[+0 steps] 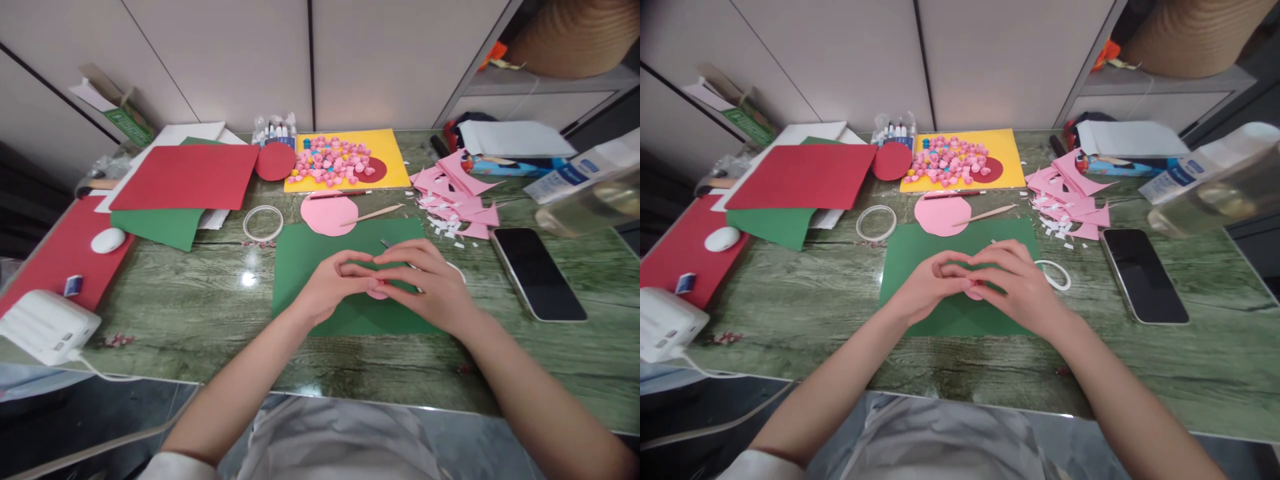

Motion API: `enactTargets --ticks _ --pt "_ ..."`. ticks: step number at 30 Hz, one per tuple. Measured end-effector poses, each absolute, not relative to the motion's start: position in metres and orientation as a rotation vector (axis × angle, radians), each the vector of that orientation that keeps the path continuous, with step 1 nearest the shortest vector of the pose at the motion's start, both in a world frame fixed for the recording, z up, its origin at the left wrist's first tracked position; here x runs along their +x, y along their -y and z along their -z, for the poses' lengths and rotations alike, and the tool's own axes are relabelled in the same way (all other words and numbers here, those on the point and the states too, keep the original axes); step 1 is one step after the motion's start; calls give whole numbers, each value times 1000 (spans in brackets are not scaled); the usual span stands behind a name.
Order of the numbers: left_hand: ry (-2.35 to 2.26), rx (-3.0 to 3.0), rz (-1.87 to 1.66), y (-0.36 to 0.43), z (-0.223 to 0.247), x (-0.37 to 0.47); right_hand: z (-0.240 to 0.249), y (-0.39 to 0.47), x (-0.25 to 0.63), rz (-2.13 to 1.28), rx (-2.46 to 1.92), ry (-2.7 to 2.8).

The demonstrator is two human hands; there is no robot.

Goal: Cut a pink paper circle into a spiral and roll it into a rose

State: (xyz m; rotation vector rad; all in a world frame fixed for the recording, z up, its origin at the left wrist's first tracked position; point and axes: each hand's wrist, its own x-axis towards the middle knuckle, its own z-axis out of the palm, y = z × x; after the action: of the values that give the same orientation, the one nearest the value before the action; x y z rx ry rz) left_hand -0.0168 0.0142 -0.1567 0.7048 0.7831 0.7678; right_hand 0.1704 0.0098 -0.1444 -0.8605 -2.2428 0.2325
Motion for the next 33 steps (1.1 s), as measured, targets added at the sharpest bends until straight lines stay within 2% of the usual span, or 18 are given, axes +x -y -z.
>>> enactTargets --ticks 4,12,20,30,33 --pt "-770 619 -835 -11 160 -12 146 -10 168 -122 -895 2218" --pt "-798 667 -667 -18 153 -21 136 -11 176 -474 -857 2302" --pt "-830 920 -464 -19 148 -28 136 -9 174 -628 -780 2386" --pt "-794 624 -835 -13 161 -13 145 -10 168 -230 -960 2213" --pt "-801 561 -819 -12 162 -11 144 -10 167 -256 -978 2222"
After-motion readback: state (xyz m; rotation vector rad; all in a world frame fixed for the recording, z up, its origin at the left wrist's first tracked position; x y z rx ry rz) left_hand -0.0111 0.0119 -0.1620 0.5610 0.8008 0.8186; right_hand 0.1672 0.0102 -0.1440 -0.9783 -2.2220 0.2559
